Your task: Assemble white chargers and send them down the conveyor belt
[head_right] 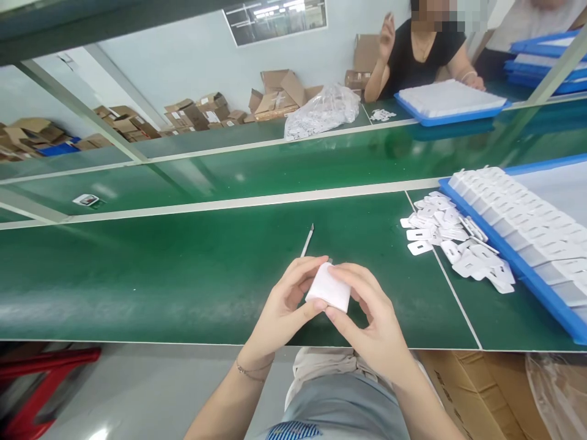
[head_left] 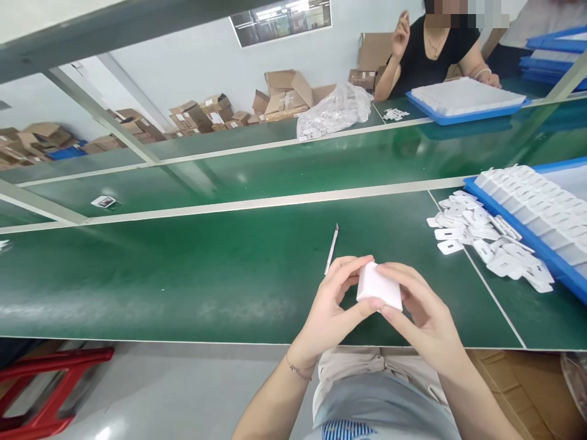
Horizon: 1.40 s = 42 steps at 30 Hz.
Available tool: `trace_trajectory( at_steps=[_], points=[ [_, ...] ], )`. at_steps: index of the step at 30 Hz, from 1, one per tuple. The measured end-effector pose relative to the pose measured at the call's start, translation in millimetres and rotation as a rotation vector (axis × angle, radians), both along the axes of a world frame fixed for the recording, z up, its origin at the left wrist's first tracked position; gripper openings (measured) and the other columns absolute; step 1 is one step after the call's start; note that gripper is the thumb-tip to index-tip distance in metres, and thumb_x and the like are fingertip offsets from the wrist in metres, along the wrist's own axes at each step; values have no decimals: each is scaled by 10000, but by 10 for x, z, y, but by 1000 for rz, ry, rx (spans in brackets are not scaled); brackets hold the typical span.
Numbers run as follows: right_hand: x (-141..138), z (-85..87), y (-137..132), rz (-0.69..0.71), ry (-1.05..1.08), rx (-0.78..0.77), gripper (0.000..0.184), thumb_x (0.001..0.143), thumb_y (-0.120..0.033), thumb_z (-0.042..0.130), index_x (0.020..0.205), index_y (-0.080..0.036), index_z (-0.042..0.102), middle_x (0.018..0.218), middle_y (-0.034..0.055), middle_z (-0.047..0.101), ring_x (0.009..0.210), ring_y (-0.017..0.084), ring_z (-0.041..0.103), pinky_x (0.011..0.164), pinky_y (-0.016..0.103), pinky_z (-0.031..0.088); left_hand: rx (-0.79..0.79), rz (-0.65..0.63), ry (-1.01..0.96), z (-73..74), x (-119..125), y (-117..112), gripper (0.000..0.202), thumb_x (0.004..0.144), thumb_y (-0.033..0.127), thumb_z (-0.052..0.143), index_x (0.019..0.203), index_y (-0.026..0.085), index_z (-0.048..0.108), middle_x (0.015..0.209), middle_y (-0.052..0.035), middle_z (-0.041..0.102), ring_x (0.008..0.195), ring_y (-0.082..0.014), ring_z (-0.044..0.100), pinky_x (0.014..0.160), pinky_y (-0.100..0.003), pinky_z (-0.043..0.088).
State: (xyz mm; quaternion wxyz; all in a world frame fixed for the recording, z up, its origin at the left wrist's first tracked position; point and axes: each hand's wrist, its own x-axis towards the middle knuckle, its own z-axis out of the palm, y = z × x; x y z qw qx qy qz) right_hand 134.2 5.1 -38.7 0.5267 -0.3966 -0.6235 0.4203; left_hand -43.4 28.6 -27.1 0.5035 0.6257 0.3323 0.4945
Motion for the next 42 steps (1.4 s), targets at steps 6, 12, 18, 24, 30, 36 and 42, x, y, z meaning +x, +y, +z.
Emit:
trace_trajectory(
  at_steps=[6, 12, 18, 24, 30, 36, 42],
  points=[
    [-86, -61, -39, -132, -179, 245, 294, 1019, -297, 486, 1293, -316, 589, 1324, 104, 503, 1232, 287, 524, 918, 432, 547, -59, 9, -166, -119, 142, 12, 608, 755, 442, 826, 1311, 292, 633, 1149, -82, 565, 1103, -231, 614, 972, -385, 560],
    [-138, -100, -37, -148, -224, 465, 342, 1043, -302, 344, 1341, -330, 508, 1252, 107, 446, 1120, 285, 509, 813, 459, 525, 132, 221, -159, -199, 276, -94, 651, 701, 634, 787, 1226, 263, 684, 1035, -69, 549, 964, -222, 605, 844, -384, 583],
    [-149, -40, -47, -201, -230, 562, 323, 1033, -298, 352, 1295, -303, 541, 1207, 110, 466, 1059, 276, 512, 767, 436, 511, 143, 238, -175, -166, 323, -178, 645, 691, 657, 783, 1195, 264, 696, 942, -32, 502, 874, -186, 588, 780, -344, 584],
    [-122, -98, -73, -133, -126, 316, 294, 1047, -345, 364, 1248, -359, 579, 1204, 76, 448, 1094, 269, 506, 827, 434, 529, 66, 241, -139, -238, 363, -136, 545, 773, 613, 741, 1195, 274, 676, 956, -39, 494, 895, -197, 607, 758, -335, 594],
    [93, -112, -38, 30, 103, -87, 416, 1023, -555, 361, 1363, -390, 535, 1350, 65, 526, 1274, 281, 515, 1011, 394, 506, 84, 227, -120, -318, 366, -100, 466, 844, 507, 718, 1254, 317, 605, 1056, -53, 515, 979, -212, 644, 809, -338, 608],
    [365, -71, -117, 114, 178, -348, 524, 899, -492, 676, 1374, -292, 585, 1100, 76, 711, 916, 229, 701, 769, 330, 613, 576, 137, 327, -120, 282, -183, 583, 841, 411, 740, 1367, 292, 518, 1141, -96, 552, 1097, -264, 615, 925, -393, 583],
    [1176, 351, -499, -621, -54, 19, 410, 792, -275, 821, 1170, -407, 734, 1136, 15, 734, 1087, 270, 677, 932, 365, 546, 773, 334, 759, -284, -235, -46, 543, 848, 394, 673, 1373, 373, 538, 1206, -94, 582, 1078, -343, 619, 831, -448, 590]
  ],
)
